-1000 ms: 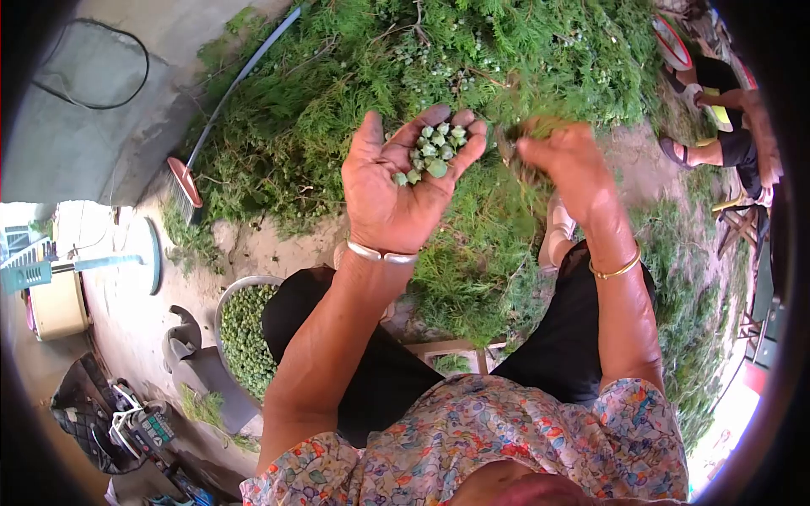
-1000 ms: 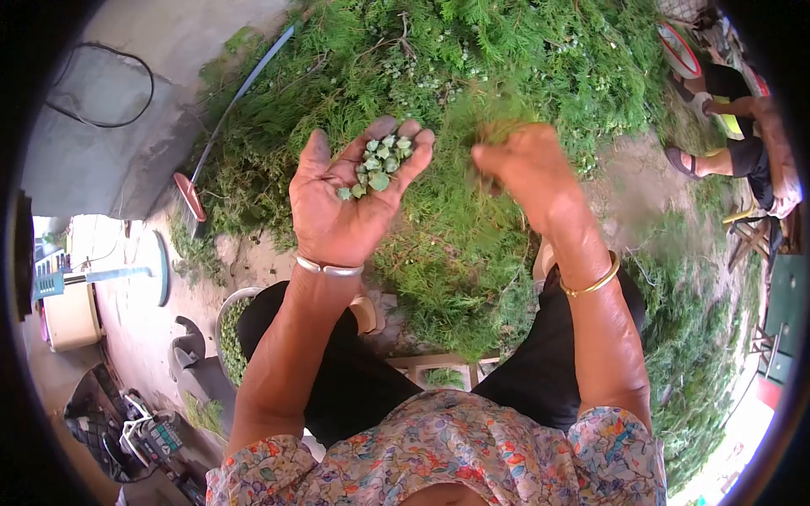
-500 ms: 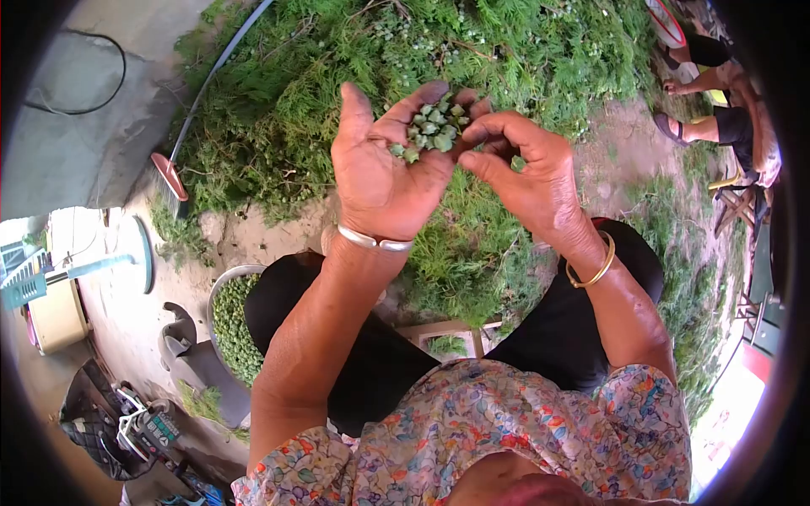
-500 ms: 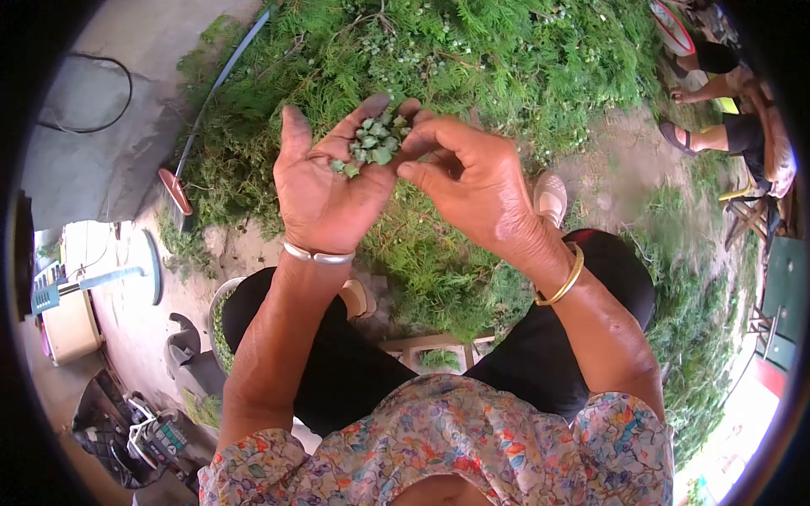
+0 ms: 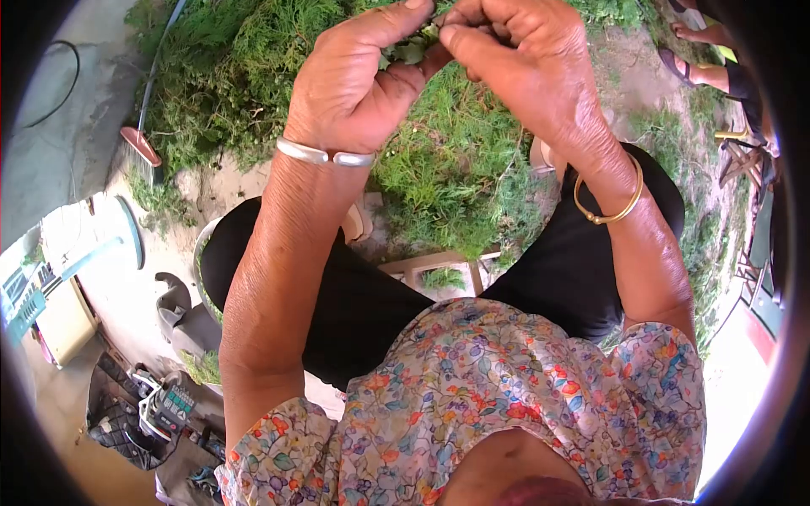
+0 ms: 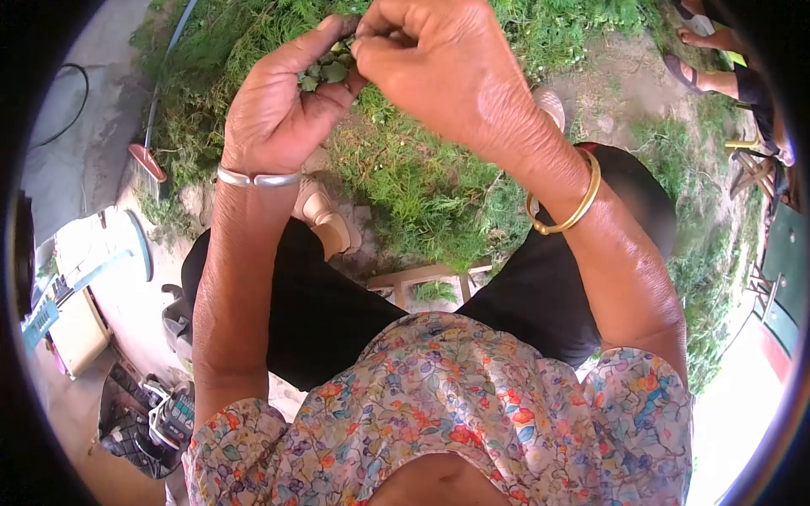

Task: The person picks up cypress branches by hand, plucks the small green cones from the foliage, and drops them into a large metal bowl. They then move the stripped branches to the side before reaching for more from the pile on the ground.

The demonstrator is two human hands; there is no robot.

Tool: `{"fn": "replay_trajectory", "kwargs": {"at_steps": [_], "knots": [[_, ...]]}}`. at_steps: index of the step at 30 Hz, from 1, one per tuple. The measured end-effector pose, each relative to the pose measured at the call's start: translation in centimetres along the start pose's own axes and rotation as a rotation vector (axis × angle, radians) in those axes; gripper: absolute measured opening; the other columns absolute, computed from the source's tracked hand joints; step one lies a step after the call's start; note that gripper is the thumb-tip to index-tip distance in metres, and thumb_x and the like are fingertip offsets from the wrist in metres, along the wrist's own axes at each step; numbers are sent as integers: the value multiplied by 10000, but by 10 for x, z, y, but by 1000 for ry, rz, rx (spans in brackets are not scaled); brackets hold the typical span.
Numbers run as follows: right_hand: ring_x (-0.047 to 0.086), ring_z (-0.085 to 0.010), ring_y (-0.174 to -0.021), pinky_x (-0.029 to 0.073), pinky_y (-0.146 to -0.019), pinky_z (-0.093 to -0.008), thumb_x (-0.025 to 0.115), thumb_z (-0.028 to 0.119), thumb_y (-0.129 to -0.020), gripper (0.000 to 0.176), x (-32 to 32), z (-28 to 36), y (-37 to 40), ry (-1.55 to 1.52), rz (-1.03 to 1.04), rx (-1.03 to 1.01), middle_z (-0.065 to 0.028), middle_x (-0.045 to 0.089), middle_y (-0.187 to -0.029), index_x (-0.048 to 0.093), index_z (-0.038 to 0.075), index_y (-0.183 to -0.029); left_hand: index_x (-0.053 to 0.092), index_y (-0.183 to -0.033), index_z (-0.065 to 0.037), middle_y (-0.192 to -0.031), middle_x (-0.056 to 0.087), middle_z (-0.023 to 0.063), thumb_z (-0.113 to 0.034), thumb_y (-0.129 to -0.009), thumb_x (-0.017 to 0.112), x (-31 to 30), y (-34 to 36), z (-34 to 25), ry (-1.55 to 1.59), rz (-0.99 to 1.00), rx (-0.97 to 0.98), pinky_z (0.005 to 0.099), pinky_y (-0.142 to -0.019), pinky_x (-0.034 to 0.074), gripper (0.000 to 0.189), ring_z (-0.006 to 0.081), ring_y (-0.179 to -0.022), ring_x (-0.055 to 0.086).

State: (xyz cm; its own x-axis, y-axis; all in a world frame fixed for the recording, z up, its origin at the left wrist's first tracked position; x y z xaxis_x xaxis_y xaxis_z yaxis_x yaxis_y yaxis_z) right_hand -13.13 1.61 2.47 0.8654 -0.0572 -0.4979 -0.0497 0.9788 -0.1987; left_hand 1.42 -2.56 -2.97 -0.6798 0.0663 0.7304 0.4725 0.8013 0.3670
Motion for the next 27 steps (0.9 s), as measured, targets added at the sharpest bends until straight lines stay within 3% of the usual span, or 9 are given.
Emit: {"fn": "replay_trajectory", "kwargs": {"at_steps": [6,8,10,12,14,15,16,24,27], "knots": [[497,-49,-480,407,-435,-222,611,29,-755,87,-8,3,-13,-46,-39,266,-27,564,-546,598,-29,-693,536,-1002,36,-917,577,151,-61,-859,570,-14,4,-9,-111,40,-221,177,-512,445,176,183,-729,564],[509,-59,-472,421,-434,-217,602,44,-768,91,-12,-7,-12,-134,17,210,-35,581,-561,618,-19,-705,523,-1017,37,-928,548,163,-41,-850,570,-20,10,-33,-203,126,-96,160,-473,396,190,156,-733,537],[556,-73,-512,425,-446,-207,594,56,-777,90,-16,-13,-9,-121,232,53,-51,590,-562,649,9,-723,506,-1049,50,-961,517,157,-41,-859,559,-28,25,-67,-121,110,-26,163,-467,379,217,156,-755,503],[554,-91,-572,452,-539,-239,622,125,-789,136,-6,-27,0,83,765,217,-32,609,-639,620,-10,-812,469,-1111,60,-987,494,150,-61,-889,514,-44,51,-102,-75,58,135,187,-476,382,257,166,-772,477],[571,-135,-648,467,-606,-280,624,186,-780,215,1,-31,10,171,850,213,-70,606,-737,613,-9,-870,431,-1119,68,-979,502,143,-115,-914,485,-76,79,-147,100,52,76,201,-506,386,280,169,-783,471],[568,-158,-721,461,-656,-297,628,208,-774,255,0,-36,15,314,724,-35,-94,588,-801,605,-6,-910,431,-1119,68,-979,502,143,-115,-914,485,-92,97,-163,94,43,83,201,-506,386,280,169,-783,471],[566,-181,-794,456,-705,-314,632,229,-767,298,-3,-38,19,443,583,-285,-118,570,-865,597,-3,-950,431,-1114,59,-995,498,146,-126,-910,496,-111,119,-176,15,-21,142,194,-512,390,283,171,-796,472],[487,-214,-823,410,-749,-329,648,225,-751,335,-7,-47,9,474,668,56,-95,503,-904,567,31,-1012,558,-914,11,-820,592,176,-138,-901,496,-253,317,-119,-180,-997,372,273,-477,433,163,262,-687,576],[493,-220,-852,404,-804,-332,635,248,-774,363,-8,-53,17,386,652,-19,-100,513,-920,545,26,-1046,577,-824,13,-780,599,155,-88,-853,530,-282,379,-74,-620,-995,424,329,-497,451,116,269,-680,588]]}}
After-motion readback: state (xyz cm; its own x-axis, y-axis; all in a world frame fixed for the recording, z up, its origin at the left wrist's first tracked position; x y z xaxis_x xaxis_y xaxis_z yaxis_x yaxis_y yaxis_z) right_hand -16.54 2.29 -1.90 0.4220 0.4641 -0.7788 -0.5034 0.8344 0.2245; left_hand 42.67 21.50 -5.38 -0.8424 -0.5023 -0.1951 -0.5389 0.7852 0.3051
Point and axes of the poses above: each hand's wrist, its own y-axis away from the middle knuckle, its own x-axis out of the palm, z = x × y, the point moved 2 cm from there along -y, towards the middle knuckle
